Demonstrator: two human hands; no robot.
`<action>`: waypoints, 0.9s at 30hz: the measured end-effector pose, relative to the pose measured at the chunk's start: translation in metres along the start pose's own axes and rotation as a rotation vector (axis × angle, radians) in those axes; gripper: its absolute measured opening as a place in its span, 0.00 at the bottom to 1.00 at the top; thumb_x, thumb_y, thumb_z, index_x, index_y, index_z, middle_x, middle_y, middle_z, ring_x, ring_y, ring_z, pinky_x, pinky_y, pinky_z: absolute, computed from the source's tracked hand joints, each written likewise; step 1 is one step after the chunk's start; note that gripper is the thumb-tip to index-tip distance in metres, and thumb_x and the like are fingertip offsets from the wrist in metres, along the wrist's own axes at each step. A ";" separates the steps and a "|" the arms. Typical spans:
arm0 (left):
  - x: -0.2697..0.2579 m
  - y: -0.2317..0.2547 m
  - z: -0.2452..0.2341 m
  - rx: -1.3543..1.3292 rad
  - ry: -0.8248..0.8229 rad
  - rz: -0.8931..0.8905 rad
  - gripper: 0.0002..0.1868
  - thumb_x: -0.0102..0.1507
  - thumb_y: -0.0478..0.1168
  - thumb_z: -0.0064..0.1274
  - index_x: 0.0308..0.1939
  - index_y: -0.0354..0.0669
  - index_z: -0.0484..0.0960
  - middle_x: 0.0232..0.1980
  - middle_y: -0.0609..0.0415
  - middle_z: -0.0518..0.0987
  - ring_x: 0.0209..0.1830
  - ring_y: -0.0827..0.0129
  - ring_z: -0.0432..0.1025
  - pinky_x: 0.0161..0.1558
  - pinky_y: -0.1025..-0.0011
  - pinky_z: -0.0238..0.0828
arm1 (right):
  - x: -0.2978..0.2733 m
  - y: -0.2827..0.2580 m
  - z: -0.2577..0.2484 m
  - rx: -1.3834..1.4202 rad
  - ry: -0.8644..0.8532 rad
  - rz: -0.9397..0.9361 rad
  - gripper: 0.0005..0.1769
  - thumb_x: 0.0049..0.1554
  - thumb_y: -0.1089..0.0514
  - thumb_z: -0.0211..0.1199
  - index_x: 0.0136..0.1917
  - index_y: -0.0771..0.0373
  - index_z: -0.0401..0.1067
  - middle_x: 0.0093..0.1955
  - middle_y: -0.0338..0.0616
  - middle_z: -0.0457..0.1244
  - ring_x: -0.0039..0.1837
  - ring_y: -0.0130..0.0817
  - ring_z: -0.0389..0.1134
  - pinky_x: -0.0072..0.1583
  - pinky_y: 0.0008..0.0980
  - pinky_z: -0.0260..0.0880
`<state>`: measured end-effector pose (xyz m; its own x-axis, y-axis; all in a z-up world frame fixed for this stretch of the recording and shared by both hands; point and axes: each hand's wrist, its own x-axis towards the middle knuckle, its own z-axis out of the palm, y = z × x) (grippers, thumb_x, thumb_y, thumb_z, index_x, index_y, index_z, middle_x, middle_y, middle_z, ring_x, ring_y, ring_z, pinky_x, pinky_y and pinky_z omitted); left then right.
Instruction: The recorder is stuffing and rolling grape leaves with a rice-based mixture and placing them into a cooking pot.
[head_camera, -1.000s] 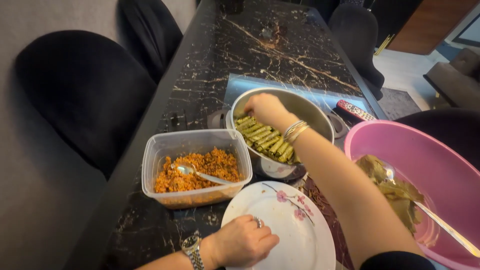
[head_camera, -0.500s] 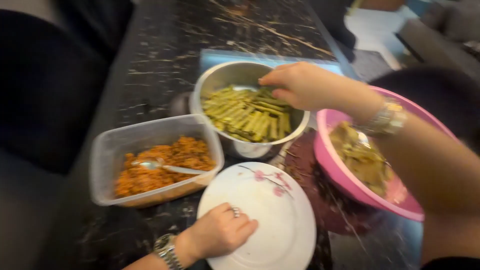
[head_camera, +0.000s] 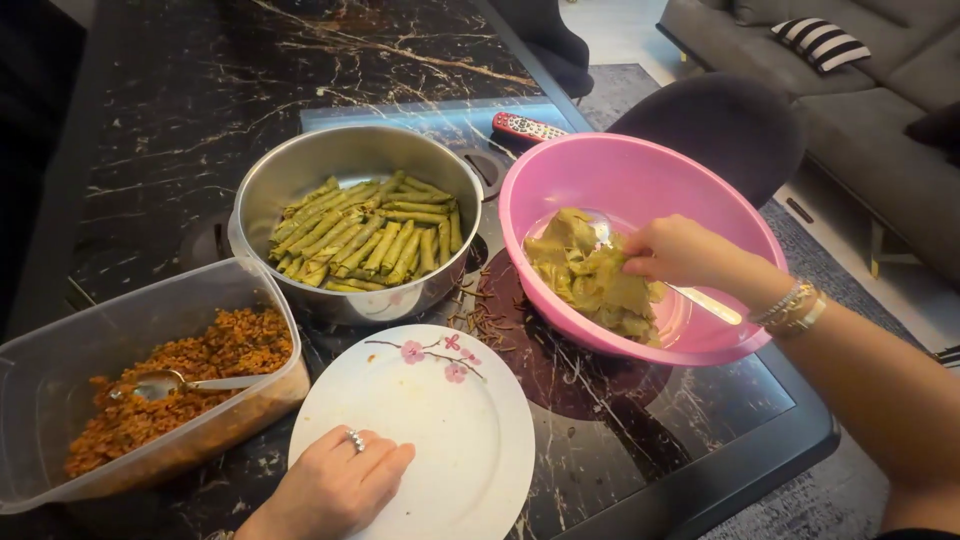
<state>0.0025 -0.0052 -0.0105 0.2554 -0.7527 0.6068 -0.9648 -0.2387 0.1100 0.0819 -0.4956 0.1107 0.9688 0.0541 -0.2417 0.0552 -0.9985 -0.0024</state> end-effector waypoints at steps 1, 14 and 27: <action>-0.001 -0.001 0.001 0.003 0.000 0.001 0.16 0.53 0.35 0.60 0.45 0.38 0.81 0.33 0.56 0.79 0.31 0.66 0.75 0.34 0.68 0.70 | -0.002 0.003 -0.002 0.000 0.003 -0.001 0.17 0.51 0.47 0.69 0.50 0.58 0.81 0.44 0.46 0.73 0.48 0.43 0.76 0.53 0.42 0.74; 0.041 0.028 -0.043 -0.396 0.359 -0.420 0.32 0.64 0.42 0.55 0.70 0.33 0.65 0.68 0.38 0.71 0.67 0.49 0.68 0.68 0.61 0.62 | -0.089 -0.132 -0.057 0.423 0.477 -0.636 0.19 0.53 0.71 0.61 0.55 0.57 0.80 0.47 0.39 0.74 0.46 0.28 0.77 0.49 0.28 0.78; 0.012 0.022 0.002 -1.478 -0.120 -0.774 0.20 0.76 0.50 0.41 0.57 0.35 0.75 0.41 0.59 0.81 0.33 0.79 0.67 0.36 0.77 0.65 | -0.095 -0.250 0.020 -0.174 0.635 -1.229 0.15 0.54 0.58 0.62 0.54 0.67 0.71 0.46 0.42 0.63 0.43 0.33 0.67 0.44 0.32 0.69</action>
<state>-0.0157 -0.0209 -0.0020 0.6029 -0.7978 0.0066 0.1762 0.1411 0.9742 -0.0288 -0.2512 0.1153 0.2186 0.9274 0.3037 0.9241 -0.2967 0.2410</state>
